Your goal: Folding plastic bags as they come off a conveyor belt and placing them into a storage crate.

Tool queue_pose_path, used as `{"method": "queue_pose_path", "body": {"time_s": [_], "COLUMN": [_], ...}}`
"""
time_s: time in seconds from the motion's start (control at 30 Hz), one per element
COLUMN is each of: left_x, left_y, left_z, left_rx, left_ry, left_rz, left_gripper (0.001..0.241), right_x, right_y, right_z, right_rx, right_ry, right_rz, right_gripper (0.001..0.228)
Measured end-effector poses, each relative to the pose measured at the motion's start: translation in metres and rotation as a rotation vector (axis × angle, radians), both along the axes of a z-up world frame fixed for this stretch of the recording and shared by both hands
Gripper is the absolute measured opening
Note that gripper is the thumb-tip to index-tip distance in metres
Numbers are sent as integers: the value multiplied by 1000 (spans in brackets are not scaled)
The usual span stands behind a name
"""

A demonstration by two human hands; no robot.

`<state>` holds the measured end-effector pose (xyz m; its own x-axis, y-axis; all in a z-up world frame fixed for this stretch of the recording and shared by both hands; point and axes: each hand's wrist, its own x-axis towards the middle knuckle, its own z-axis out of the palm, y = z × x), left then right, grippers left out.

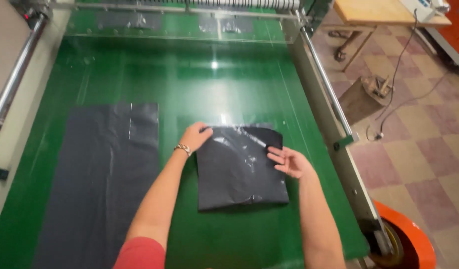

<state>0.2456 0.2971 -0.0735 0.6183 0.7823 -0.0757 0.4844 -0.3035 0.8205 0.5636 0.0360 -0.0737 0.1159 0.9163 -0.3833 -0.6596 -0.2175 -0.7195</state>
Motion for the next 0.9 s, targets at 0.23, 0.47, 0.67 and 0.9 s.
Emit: {"method": "queue_pose_path", "body": {"time_s": [0.23, 0.47, 0.67, 0.9], "left_x": [20, 41, 40, 51], "left_y": [27, 33, 5, -101], "left_z": [-55, -41, -29, -12], "left_rx": [190, 245, 490, 31], "left_ry": [305, 423, 432, -202], "left_rz": [1, -17, 136, -180], "left_gripper": [27, 29, 32, 36], "right_x": [26, 64, 37, 48], "right_y": [51, 117, 158, 172], "right_z": [-38, -51, -9, -38], "right_rx": [-454, -473, -420, -531], "right_ry": [-449, -1536, -1766, -1872], "right_rz": [-46, -29, 323, 518], "right_gripper": [34, 77, 66, 40]}}
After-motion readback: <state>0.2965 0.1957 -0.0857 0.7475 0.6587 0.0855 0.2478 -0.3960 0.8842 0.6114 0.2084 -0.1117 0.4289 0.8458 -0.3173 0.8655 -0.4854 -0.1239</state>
